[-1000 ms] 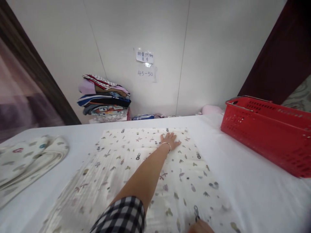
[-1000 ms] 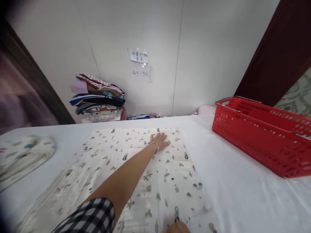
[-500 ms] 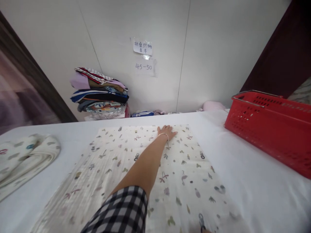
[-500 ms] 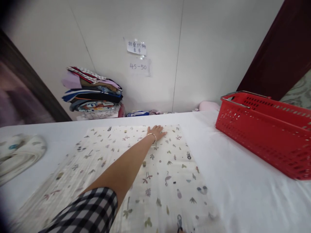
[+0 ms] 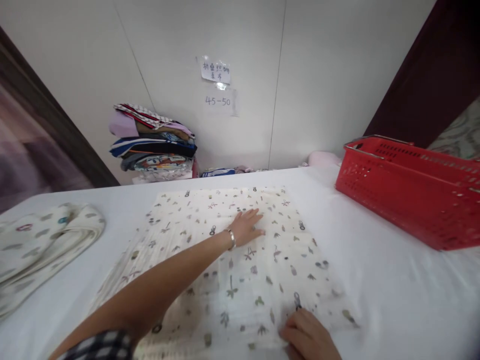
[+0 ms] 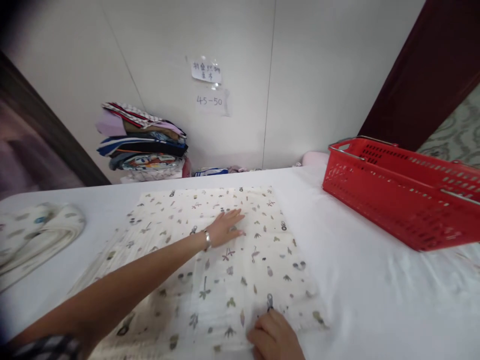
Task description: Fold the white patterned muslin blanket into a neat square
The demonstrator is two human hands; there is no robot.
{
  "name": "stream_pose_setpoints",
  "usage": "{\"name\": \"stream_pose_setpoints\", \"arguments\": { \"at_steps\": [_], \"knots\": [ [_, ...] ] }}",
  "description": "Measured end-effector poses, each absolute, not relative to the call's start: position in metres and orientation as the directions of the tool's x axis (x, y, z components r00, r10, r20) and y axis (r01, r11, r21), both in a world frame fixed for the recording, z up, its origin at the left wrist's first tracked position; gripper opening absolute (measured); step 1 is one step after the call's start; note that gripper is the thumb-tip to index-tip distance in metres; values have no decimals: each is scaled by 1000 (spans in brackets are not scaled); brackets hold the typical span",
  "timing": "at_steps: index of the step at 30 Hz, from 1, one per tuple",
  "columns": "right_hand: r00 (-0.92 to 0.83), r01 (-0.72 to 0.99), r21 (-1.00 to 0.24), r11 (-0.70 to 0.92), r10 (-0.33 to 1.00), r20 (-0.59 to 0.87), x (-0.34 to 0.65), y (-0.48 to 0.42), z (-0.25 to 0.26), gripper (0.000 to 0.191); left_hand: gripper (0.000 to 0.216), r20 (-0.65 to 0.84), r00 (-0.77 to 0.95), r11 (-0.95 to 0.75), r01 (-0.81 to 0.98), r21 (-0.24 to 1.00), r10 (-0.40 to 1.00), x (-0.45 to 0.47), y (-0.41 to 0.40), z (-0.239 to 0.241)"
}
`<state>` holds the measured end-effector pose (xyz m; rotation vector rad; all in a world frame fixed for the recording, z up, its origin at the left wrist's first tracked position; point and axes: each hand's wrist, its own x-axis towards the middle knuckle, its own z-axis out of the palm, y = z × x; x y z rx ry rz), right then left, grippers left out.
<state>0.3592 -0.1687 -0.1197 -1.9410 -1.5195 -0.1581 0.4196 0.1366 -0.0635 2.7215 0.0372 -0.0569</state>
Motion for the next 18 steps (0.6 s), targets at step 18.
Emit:
{"name": "stream_pose_setpoints", "arguments": {
  "at_steps": [18],
  "knots": [
    [424, 812, -502, -299, 893, 154, 364, -178, -81, 25, 54, 139, 933, -917, 284, 282, 332, 115, 116, -62]
  ]
}}
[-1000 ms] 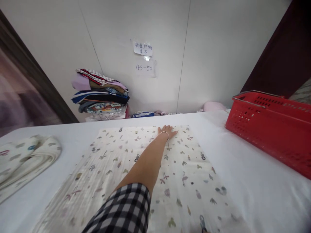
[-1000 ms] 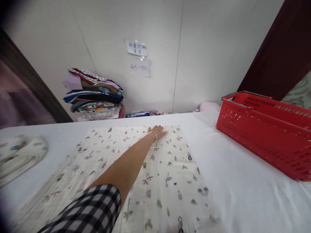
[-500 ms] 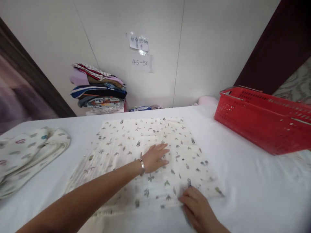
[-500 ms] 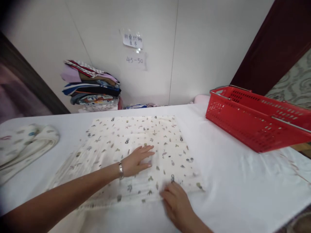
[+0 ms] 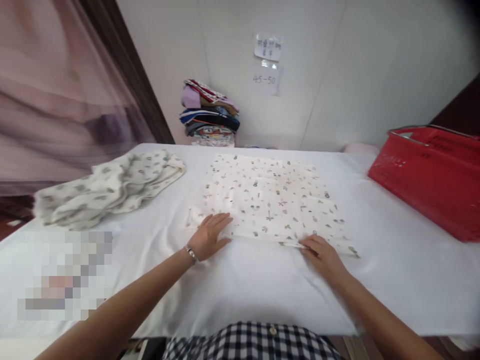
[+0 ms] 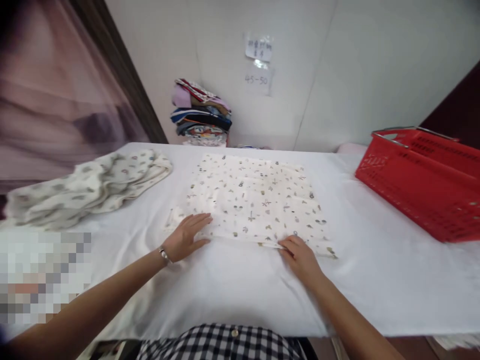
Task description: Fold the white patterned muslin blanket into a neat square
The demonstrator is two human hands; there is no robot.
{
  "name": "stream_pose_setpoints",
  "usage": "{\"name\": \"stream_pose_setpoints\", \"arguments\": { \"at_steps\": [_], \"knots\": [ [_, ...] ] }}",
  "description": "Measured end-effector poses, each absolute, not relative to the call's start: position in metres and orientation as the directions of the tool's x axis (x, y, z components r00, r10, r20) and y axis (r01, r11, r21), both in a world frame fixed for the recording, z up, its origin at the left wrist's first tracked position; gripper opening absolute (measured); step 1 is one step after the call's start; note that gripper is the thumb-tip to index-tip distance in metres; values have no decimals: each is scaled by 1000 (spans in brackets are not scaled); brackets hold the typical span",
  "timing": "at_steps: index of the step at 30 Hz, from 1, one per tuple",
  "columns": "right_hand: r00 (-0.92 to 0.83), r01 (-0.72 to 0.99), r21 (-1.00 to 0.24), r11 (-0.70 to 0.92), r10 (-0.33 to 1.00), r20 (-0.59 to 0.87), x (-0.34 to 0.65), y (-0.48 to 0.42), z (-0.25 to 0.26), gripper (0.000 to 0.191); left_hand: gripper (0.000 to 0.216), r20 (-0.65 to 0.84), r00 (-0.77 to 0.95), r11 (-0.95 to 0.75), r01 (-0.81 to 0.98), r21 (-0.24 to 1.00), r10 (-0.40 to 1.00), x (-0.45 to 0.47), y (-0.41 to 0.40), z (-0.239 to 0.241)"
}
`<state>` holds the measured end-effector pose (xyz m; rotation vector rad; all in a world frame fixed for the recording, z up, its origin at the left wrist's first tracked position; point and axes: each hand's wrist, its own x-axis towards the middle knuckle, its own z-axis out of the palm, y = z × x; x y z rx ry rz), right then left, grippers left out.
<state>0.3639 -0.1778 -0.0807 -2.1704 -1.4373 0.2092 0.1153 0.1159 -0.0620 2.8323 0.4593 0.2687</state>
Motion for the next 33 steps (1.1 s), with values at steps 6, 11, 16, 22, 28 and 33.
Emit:
{"name": "stream_pose_setpoints", "arguments": {
  "at_steps": [6, 11, 16, 22, 28, 33],
  "knots": [
    [427, 850, -396, -349, 895, 127, 369, -175, -84, 32, 51, 223, 767, -797, 556, 237, 602, 57, 147, -68],
    [444, 872, -279, -401, 889, 110, 367, -168, -85, 36, 38, 227, 611, -651, 695, 304, 758, 45, 157, -75],
    [439, 894, -169, -415, 886, 150, 370, -165, -92, 40, 38, 225, 568, -609, 710, 352, 792, 51, 158, -74],
    [442, 894, -139, -427, 891, 104, 373, -161, -93, 41, 40, 146, 695, -695, 632, 342, 704, 62, 161, -70],
    [478, 871, -183, -457, 873, 97, 371, -157, -84, 40, 34, 140, 755, -745, 567, 351, 640, 63, 174, -79],
    [476, 867, -185, -462, 879, 33, 372, -154, -80, 39, 24, 203, 707, -711, 558, 429, 677, 62, 178, -88]
  ]
}}
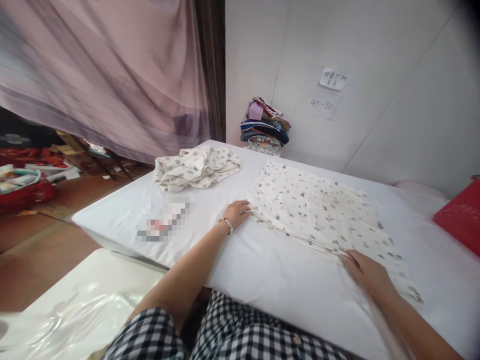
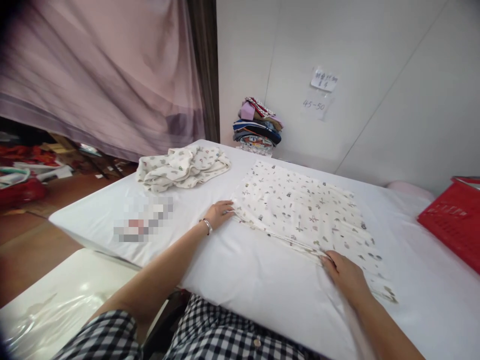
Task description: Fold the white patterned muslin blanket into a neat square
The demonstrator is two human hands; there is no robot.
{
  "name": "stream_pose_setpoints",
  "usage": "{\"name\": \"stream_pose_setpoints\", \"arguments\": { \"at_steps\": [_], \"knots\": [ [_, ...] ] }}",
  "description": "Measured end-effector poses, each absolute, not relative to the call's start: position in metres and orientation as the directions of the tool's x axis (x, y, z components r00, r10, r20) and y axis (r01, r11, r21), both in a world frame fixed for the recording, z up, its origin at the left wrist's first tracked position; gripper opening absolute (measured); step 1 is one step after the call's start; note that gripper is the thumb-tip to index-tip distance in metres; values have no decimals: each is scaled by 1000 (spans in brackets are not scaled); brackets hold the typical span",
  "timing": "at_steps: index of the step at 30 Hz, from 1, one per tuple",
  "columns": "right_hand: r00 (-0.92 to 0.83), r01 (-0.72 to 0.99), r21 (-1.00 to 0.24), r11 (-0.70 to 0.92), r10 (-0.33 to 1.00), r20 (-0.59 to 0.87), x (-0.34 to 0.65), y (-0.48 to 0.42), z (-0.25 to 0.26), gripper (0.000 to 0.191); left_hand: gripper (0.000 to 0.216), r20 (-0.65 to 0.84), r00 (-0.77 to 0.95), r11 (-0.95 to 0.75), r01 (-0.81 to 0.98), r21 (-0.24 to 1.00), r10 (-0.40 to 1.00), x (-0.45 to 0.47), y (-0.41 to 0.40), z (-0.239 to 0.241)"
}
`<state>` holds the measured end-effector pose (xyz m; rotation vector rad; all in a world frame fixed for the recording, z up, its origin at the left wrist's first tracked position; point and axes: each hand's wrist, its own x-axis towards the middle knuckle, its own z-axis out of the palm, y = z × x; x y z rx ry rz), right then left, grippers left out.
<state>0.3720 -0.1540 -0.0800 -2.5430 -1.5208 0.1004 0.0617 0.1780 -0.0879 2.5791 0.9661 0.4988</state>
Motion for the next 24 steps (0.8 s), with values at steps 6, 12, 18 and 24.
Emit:
{"name": "stream_pose_setpoints", "arguments": {
  "at_steps": [6, 12, 18, 24],
  "knots": [
    [448, 888, -115, -445, 894, -3, 371, -152, -80, 37, 28, 208, 718, -730, 565, 384, 665, 64, 177, -84],
    [411, 912, -38, -410, 909, 74, 366, -158, -84, 36, 30, 177, 737, -744, 579, 333, 653, 58, 178, -80],
    [321, 945, 15, -327, 935, 149, 358, -148, -86, 36, 29, 171, 714, -720, 603, 343, 679, 60, 176, -81],
    [88, 990, 88, -112, 967, 239, 322, -95, -83, 29, 28, 180, 709, -717, 599, 356, 682, 61, 178, -83]
  ]
}}
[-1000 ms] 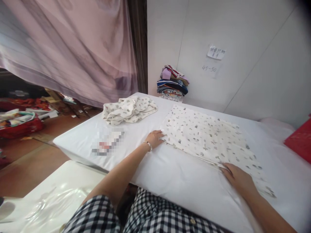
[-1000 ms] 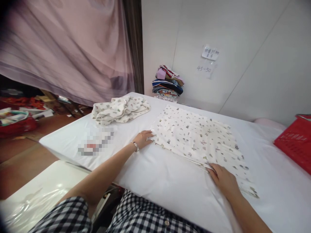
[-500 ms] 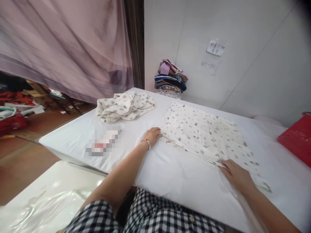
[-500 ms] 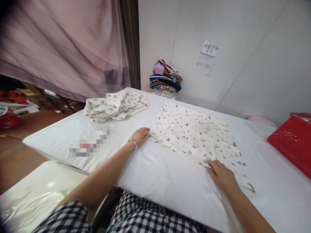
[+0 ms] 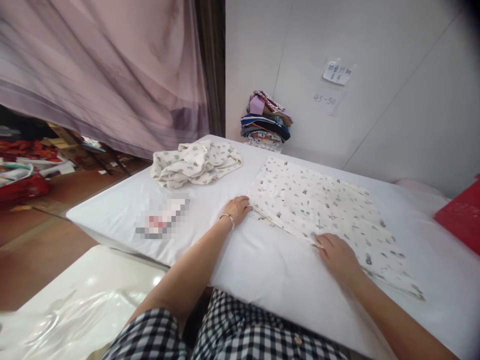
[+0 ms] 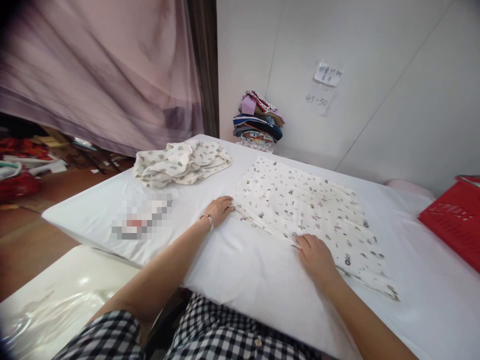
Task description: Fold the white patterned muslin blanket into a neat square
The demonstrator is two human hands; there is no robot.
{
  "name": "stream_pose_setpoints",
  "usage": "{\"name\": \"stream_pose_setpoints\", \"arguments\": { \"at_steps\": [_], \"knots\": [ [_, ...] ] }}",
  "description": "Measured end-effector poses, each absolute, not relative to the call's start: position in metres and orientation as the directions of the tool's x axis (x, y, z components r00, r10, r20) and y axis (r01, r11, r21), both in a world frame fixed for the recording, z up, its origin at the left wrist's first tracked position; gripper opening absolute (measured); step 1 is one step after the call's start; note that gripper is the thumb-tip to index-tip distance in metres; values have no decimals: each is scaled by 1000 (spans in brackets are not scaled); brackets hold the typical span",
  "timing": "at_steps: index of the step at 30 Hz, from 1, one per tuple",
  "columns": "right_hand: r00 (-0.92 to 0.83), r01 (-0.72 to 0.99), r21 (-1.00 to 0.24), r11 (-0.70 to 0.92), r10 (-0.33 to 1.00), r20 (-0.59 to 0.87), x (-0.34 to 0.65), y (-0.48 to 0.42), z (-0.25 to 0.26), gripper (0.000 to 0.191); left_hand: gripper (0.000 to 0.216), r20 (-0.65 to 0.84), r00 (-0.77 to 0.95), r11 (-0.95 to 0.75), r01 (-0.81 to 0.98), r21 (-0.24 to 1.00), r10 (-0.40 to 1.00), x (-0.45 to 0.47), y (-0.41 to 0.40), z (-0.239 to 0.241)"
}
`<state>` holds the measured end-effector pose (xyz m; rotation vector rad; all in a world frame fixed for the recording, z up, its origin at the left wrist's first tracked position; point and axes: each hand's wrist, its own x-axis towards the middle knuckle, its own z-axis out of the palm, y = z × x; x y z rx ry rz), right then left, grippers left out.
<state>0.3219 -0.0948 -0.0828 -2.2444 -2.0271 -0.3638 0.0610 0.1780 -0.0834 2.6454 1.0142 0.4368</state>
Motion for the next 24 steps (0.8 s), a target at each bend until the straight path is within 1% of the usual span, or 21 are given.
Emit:
{"name": "stream_pose_setpoints", "arguments": {
  "at_steps": [5, 11, 19, 21, 24],
  "knots": [
    [-24, 988, 153, -12, 972, 233, 283, -44, -71, 27, 26, 205, 713, -725, 574, 381, 671, 60, 181, -87],
    [-42, 980, 200, 14, 990, 138, 240, 11, -61, 23, 26, 230, 722, -737, 533, 415, 652, 59, 183, -88],
    [-26, 977, 213, 13, 998, 56, 215, 55, -50, 21, 23, 274, 727, -752, 482, 450, 629, 57, 186, -92],
    [-22, 980, 198, 14, 999, 39, 213, 58, -50, 21, 22, 294, 715, -743, 458, 489, 634, 58, 187, -93],
    [-8, 989, 145, 8, 1000, -4, 211, 62, -50, 21, 23, 330, 670, -704, 416, 576, 665, 58, 187, -92]
  ]
}}
